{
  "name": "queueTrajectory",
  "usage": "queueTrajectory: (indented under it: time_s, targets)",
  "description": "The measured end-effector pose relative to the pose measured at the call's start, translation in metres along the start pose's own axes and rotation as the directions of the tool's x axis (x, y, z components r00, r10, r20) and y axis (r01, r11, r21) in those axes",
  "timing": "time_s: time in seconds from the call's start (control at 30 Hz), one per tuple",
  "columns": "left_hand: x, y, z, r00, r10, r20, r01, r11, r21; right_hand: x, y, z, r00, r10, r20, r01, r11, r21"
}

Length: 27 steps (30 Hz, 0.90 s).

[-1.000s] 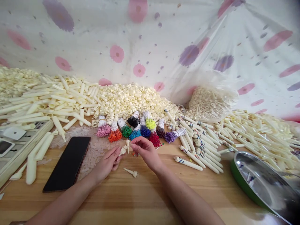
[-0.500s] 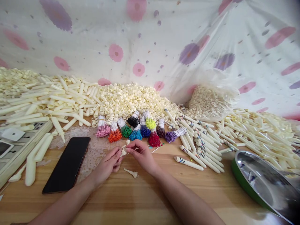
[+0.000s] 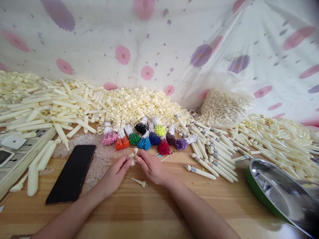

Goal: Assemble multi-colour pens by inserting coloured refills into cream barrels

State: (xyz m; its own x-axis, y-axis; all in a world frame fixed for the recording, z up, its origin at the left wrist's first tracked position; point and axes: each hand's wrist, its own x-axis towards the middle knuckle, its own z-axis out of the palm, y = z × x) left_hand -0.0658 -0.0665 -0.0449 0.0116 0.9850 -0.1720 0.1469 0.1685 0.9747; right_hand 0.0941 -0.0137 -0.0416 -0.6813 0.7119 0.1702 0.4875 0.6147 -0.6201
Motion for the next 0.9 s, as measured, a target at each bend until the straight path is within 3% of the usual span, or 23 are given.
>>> queueTrajectory:
  time_s: [0.07,0.2,0.37,0.5,0.67,0.83,0.9]
  targets:
    - [0.0003,-0.0018,0.0007,1.0,-0.013,0.011,0.014,1.0,-0.004,-0.0003,0.0004,0.0017,0.999,-0.042,-0.007,0.041,0.998,-0.043]
    - [0.0003,-0.0037,0.0023,0.999,-0.022,0.03,0.023,0.999,-0.026,0.0002,0.0015,0.006,0.997,0.078,-0.013,-0.079,0.992,-0.099]
    - [0.0003,-0.0034,0.0025,0.999,-0.033,0.041,0.035,0.998,-0.05,0.0,0.002,0.0069,0.998,-0.058,-0.028,0.055,0.995,-0.088]
    - [0.0,-0.0055,0.003,0.997,-0.042,0.063,0.046,0.997,-0.063,0.0006,0.0012,0.0068,0.997,0.082,-0.002,-0.082,0.994,-0.066]
    - [0.0005,-0.0068,0.0025,0.996,-0.057,0.074,0.062,0.995,-0.077,0.0004,0.0014,0.0069,0.998,-0.066,-0.014,0.065,0.998,-0.018]
    - [0.0017,-0.0064,0.0026,0.996,-0.057,0.069,0.062,0.995,-0.083,0.0004,0.0023,0.01,0.996,0.091,-0.009,-0.091,0.995,-0.031]
    - [0.0018,-0.0066,0.0033,0.995,-0.067,0.069,0.073,0.993,-0.09,-0.0001,0.0033,0.0094,0.999,0.04,-0.032,-0.04,0.999,-0.018]
